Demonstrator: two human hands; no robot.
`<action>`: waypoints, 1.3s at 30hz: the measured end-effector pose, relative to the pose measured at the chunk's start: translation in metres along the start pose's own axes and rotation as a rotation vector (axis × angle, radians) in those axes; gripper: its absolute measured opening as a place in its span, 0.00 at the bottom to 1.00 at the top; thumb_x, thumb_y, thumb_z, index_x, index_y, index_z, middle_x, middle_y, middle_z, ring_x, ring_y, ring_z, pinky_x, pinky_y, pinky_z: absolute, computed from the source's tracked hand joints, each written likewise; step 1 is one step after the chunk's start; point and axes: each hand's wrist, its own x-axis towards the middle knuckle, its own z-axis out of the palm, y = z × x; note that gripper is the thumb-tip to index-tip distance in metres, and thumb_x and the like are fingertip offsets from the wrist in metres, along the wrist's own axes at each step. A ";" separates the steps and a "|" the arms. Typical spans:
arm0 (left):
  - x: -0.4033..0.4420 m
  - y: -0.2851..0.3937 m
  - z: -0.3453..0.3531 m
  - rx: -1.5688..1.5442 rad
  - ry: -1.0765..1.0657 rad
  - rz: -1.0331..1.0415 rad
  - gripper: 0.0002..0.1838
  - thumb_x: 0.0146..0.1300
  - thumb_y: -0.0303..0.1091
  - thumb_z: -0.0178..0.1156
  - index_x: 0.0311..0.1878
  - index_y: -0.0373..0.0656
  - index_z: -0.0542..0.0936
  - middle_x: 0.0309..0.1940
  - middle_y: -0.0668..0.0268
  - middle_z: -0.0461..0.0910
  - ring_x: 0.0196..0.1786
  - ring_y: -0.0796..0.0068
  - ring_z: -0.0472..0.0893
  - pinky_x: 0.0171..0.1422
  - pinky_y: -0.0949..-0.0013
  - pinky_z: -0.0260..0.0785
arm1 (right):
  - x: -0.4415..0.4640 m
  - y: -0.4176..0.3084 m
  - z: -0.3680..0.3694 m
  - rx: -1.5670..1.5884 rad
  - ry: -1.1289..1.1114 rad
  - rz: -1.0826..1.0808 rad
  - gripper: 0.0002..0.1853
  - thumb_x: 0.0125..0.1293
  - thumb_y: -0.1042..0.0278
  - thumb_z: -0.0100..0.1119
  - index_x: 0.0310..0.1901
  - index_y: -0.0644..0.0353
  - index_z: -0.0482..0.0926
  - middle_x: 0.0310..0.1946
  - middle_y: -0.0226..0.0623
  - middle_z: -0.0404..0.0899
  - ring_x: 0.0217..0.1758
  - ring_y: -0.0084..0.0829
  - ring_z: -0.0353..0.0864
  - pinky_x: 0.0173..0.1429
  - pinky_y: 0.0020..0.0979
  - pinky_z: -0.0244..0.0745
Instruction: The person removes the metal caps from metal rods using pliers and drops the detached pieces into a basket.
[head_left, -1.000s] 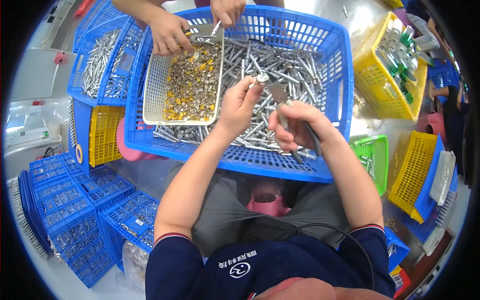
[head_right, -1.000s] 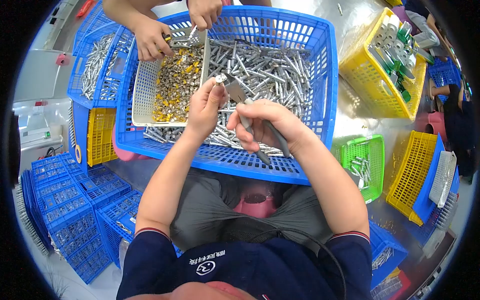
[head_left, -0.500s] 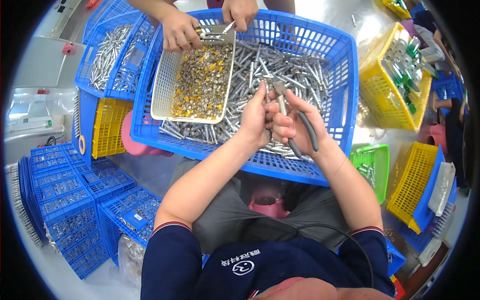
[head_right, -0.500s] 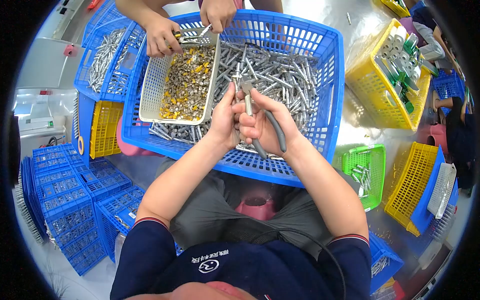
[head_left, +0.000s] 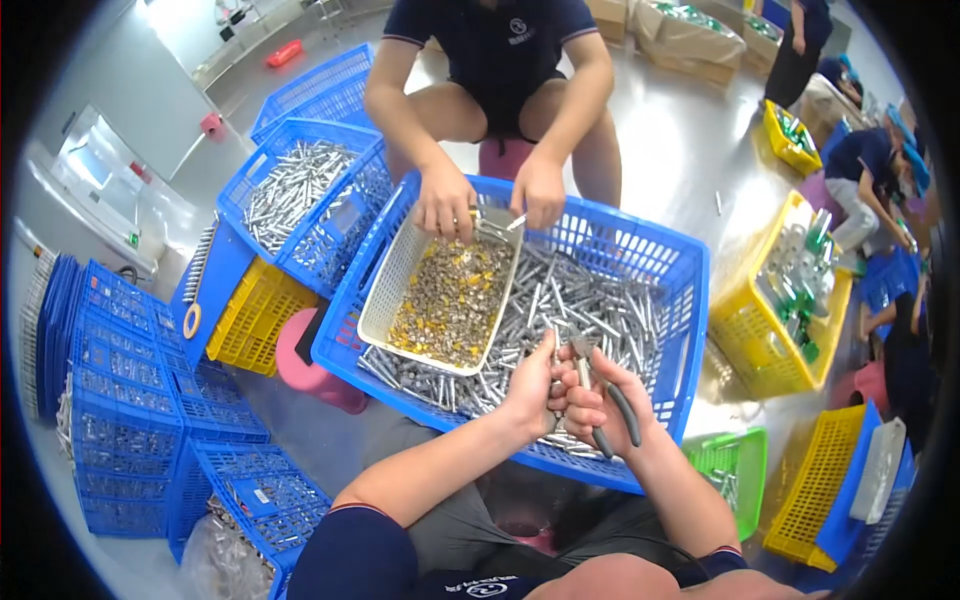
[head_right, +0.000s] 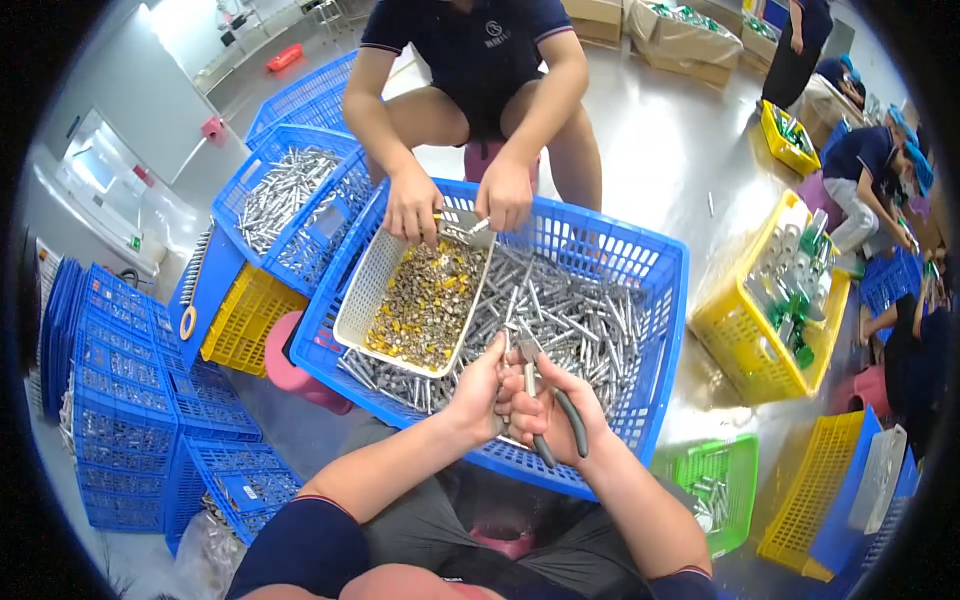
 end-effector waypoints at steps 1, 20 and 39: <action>0.002 -0.001 -0.004 -0.014 -0.012 0.002 0.19 0.68 0.55 0.37 0.29 0.52 0.64 0.12 0.81 0.57 0.12 0.89 0.52 0.13 0.84 0.41 | 0.000 0.000 0.000 0.047 0.039 0.014 0.19 0.68 0.52 0.39 0.51 0.58 0.66 0.25 0.38 0.72 0.17 0.28 0.68 0.23 0.34 0.70; 0.019 0.079 -0.041 -0.152 -0.008 0.660 0.18 0.68 0.53 0.38 0.26 0.54 0.65 0.13 0.79 0.52 0.12 0.87 0.50 0.13 0.79 0.41 | -0.028 0.019 0.018 -0.493 0.166 -0.114 0.24 0.69 0.53 0.38 0.38 0.71 0.72 0.18 0.36 0.71 0.20 0.29 0.73 0.28 0.29 0.70; -0.007 0.014 -0.019 0.116 -0.394 -0.063 0.21 0.69 0.54 0.28 0.33 0.49 0.61 0.15 0.65 0.63 0.06 0.86 0.53 0.04 0.83 0.46 | 0.003 -0.031 -0.013 -2.061 0.630 -1.015 0.17 0.46 0.66 0.66 0.38 0.60 0.73 0.31 0.38 0.71 0.36 0.40 0.70 0.42 0.35 0.62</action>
